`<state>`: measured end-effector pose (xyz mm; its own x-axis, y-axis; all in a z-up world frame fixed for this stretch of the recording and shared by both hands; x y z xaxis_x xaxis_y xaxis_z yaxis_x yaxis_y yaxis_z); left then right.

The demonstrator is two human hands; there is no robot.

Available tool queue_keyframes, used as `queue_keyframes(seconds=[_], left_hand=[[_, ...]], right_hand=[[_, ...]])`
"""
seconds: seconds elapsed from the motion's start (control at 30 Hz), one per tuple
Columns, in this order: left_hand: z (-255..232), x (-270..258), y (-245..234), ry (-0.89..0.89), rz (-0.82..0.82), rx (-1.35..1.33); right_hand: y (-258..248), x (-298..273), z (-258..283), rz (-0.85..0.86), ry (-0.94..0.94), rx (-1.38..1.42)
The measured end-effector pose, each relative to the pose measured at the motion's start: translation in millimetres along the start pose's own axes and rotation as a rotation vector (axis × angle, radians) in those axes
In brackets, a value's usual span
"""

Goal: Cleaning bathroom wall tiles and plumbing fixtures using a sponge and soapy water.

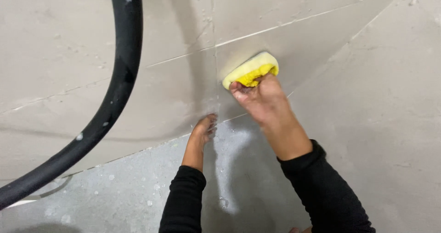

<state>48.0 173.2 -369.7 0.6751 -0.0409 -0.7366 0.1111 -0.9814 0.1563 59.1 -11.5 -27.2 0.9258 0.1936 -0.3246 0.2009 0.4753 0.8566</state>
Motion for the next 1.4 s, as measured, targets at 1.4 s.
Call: queue_keyframes(seconds=[1.4], left_hand=[[-56, -181, -84, -0.003, -0.103, -0.056]], right_hand=[[40, -29, -88, -0.260, 0.349, 0.095]])
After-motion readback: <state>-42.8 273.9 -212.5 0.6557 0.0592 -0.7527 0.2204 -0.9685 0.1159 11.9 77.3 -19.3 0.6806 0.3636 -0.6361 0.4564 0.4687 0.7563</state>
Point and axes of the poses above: each hand's wrist, its own x-axis towards the middle knuckle, its own y-axis out of the palm, z = x × y, the point moved 5 cm from there along x, towards the middle knuckle, and after that the axes turned 1 degree about -z, right-handed, at the moved point
